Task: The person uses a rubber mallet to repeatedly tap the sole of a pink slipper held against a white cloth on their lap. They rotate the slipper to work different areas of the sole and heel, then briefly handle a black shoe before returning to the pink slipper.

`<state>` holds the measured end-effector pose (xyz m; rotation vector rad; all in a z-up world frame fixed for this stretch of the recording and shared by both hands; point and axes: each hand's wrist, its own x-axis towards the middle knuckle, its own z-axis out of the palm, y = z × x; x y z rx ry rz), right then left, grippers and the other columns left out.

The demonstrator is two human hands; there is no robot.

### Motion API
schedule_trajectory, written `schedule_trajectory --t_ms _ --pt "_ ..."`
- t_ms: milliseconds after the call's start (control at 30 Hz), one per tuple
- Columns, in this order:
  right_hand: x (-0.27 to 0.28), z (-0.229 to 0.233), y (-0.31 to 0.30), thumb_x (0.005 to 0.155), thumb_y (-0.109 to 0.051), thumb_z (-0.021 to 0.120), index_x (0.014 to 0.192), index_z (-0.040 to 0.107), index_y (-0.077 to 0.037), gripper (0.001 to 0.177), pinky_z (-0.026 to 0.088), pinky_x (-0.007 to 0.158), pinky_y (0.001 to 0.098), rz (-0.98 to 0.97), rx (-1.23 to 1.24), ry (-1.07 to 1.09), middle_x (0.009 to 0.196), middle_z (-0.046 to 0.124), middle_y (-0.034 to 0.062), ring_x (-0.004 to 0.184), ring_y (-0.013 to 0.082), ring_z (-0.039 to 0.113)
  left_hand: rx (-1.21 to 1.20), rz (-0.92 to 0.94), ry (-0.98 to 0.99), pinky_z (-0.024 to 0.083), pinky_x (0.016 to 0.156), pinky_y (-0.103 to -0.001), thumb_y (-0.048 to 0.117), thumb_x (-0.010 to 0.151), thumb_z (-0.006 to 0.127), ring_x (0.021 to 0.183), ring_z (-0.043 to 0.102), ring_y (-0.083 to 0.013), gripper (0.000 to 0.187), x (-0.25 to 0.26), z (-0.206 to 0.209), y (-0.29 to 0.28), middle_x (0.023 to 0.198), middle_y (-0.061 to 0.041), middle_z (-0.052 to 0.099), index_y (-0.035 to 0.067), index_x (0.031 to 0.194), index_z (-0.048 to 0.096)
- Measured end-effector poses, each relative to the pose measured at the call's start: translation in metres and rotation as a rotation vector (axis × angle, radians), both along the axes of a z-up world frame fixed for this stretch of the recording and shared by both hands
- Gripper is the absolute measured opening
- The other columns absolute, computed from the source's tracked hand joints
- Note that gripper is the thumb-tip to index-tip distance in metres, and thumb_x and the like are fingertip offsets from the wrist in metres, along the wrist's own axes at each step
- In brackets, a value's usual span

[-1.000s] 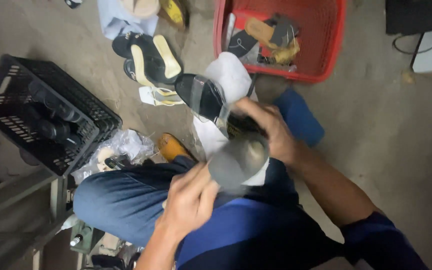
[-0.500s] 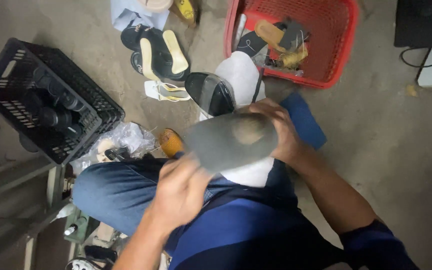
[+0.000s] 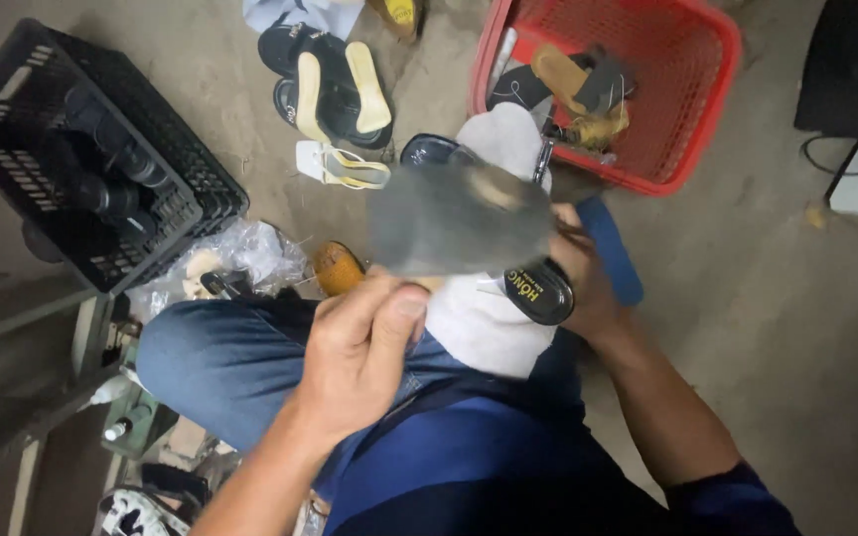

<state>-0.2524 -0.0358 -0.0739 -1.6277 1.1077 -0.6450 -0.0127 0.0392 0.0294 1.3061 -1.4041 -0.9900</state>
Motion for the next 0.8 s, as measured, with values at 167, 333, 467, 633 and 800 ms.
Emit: schedule_trajectory --t_ms 167,333,467,633,800 --pt "-0.006 -0.014 -0.008 0.087 -0.018 0.082 0.112 0.069 -0.002 0.033 0.046 0.099 0.034 0.02 -0.131 -0.029 0.106 0.062 0.0119 0.11 0.0236 0.061 0.027 -0.088 -0.201 0.063 0.071 -0.055 0.016 0.1 0.06 0.094 0.073 -0.0471 0.03 0.002 0.026 -0.017 0.105 -0.028 0.076 -0.005 0.118 0.071" --pt "-0.001 -0.009 -0.011 0.085 -0.013 0.082 0.106 0.071 0.001 0.028 0.046 0.099 0.0326 0.03 -0.262 0.009 0.09 0.067 0.0143 0.105 0.0297 0.059 0.124 0.039 -0.123 0.055 0.063 -0.047 0.021 0.104 0.052 0.076 0.064 -0.0355 0.026 0.003 0.007 -0.017 0.086 -0.015 0.069 0.003 0.099 0.07" --pt "0.006 -0.004 -0.016 0.084 -0.011 0.082 0.112 0.066 0.0 0.035 0.05 0.096 0.0357 0.03 -0.202 0.076 0.092 0.071 0.0149 0.103 0.0299 0.066 0.138 0.034 -0.151 0.061 0.073 -0.055 0.019 0.101 0.061 0.1 0.069 -0.0476 0.024 0.013 0.0 -0.007 0.098 -0.025 0.077 0.0 0.107 0.075" --pt "-0.01 -0.018 -0.008 0.082 -0.011 0.085 0.125 0.058 -0.006 0.052 0.052 0.093 0.0326 -0.079 0.028 0.074 0.1 0.074 0.0112 0.101 0.0223 0.072 0.155 0.137 -0.033 0.053 0.054 -0.035 0.022 0.104 0.054 0.053 0.06 -0.0196 0.023 0.003 -0.045 0.002 0.054 -0.005 0.064 0.009 0.094 0.07" --pt "-0.016 -0.001 -0.011 0.077 -0.01 0.088 0.13 0.059 -0.007 0.06 0.049 0.099 0.0338 -0.018 0.024 0.06 0.114 0.07 0.0109 0.11 0.0233 0.069 0.255 0.117 -0.132 0.051 0.057 -0.038 0.03 0.096 0.071 0.065 0.072 -0.0243 0.028 0.019 -0.047 -0.015 0.066 -0.018 0.07 0.006 0.082 0.072"
